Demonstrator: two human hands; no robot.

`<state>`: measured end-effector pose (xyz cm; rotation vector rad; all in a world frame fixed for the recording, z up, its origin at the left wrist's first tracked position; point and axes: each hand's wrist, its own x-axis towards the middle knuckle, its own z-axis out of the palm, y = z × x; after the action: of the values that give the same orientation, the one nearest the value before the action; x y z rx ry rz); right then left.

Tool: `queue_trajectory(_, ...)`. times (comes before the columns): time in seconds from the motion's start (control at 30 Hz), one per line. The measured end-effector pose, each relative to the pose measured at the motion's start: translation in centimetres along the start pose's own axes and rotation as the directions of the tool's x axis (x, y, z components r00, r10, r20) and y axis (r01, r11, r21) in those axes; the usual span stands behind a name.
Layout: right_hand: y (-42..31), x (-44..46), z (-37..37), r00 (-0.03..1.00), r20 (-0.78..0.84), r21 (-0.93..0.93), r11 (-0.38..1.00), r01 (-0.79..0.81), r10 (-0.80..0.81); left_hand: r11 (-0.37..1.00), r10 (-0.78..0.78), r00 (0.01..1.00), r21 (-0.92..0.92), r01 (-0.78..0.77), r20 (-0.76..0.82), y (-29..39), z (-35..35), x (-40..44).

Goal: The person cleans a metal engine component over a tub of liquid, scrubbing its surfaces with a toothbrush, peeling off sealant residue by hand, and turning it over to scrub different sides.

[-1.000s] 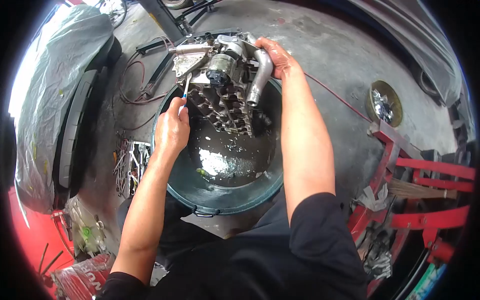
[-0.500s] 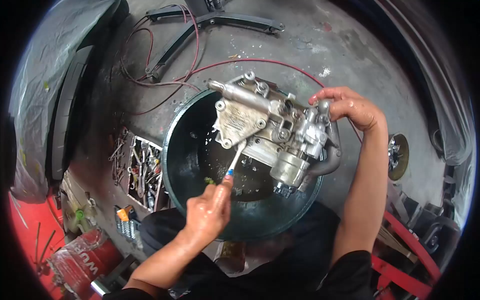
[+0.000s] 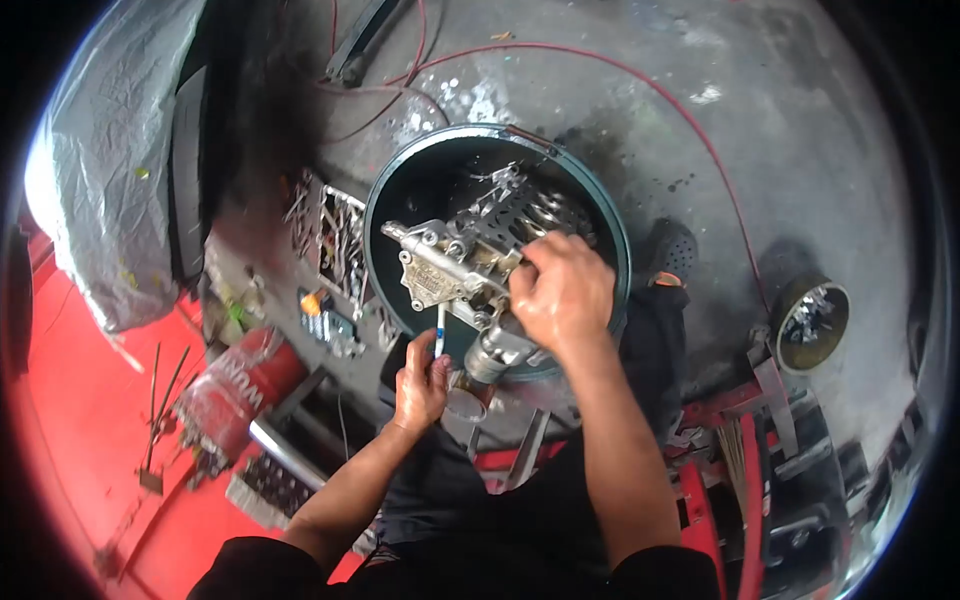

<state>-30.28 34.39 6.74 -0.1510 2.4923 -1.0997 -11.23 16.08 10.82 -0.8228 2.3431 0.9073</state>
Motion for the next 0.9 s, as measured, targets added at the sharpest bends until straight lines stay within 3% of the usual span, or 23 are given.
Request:
queue_trajectory(0.07,0.1,-0.3,0.6,0.998,-0.041,0.034,0.999,0.043,-0.041,0.946,-0.261,0.959,-0.228,0.232,-0.107,1.0,1.8,-0.8)
queue_trajectory(0.1,0.0,-0.3,0.7,0.996,-0.074,0.023,0.998,0.055,-0.053,0.923,-0.317,0.946,-0.252,0.290,-0.072,1.4,2.5,-0.8)
queue_trajectory(0.13,0.2,-0.5,0.9,0.998,-0.041,0.043,0.998,0.050,-0.048,0.949,-0.304,0.943,-0.130,0.287,-0.137,3.4,2.6,-0.6)
queue_trajectory(0.2,0.6,-0.8,1.4,0.989,-0.141,0.125,0.990,0.072,-0.054,0.936,-0.290,0.941,-0.256,0.240,-0.177,0.7,4.5,-0.7)
queue_trajectory(0.23,0.6,-0.6,1.5,0.979,-0.188,0.140,0.985,0.101,-0.073,0.859,-0.375,0.916,-0.426,0.285,-0.142,0.0,5.2,-0.4)
queue_trajectory(0.27,0.7,-0.7,1.4,0.981,-0.179,0.151,0.983,0.102,-0.075,0.858,-0.385,0.911,-0.422,0.293,-0.150,-0.8,5.4,-0.6)
queue_trajectory(0.37,1.2,-0.9,1.2,0.985,-0.169,0.222,0.972,0.081,-0.043,0.663,-0.461,0.885,-0.636,0.396,0.070,-1.7,5.6,-0.4)
queue_trajectory(0.43,1.4,-1.1,1.4,0.949,-0.299,0.464,0.884,0.057,0.096,0.635,-0.470,0.878,-0.658,0.405,0.087,-1.7,5.7,-0.7)
queue_trajectory(0.47,1.7,-1.2,1.7,0.922,-0.370,0.490,0.867,0.090,0.113,0.616,-0.471,0.877,-0.676,0.405,0.096,-1.8,5.6,-0.7)
queue_trajectory(0.5,2.0,-1.1,2.0,0.897,-0.419,0.488,0.868,0.091,0.141,0.664,-0.448,0.892,-0.647,0.376,0.058,-1.9,5.5,-0.4)
queue_trajectory(0.53,2.2,-0.9,2.3,0.867,-0.469,0.483,0.871,0.092,0.169,0.685,-0.524,0.850,-0.571,0.452,0.044,0.2,4.4,0.7)
queue_trajectory(0.6,2.2,-0.5,2.2,0.850,-0.482,0.496,0.866,0.065,0.212,0.753,-0.433,0.900,-0.527,0.394,0.054,-2.7,3.9,1.4)
queue_trajectory(0.7,2.6,-0.8,2.5,0.814,-0.419,0.748,0.662,0.057,0.403,0.801,-0.404,0.912,-0.456,0.388,0.065,-1.0,3.3,0.8)
queue_trajectory(0.83,2.9,-1.2,2.3,0.831,-0.335,0.778,0.628,-0.022,0.444,0.878,-0.311,0.949,-0.398,0.266,-0.052,-1.9,3.7,0.2)
queue_trajectory(0.87,2.8,-1.0,2.2,0.831,-0.339,0.774,0.633,-0.019,0.440,0.939,-0.231,0.968,-0.282,0.196,-0.098,-2.6,3.3,0.5)
queue_trajectory(0.9,2.8,-0.6,2.4,0.821,-0.323,0.805,0.593,-0.024,0.472,0.917,-0.250,0.965,-0.340,0.211,-0.075,-2.0,3.2,1.1)
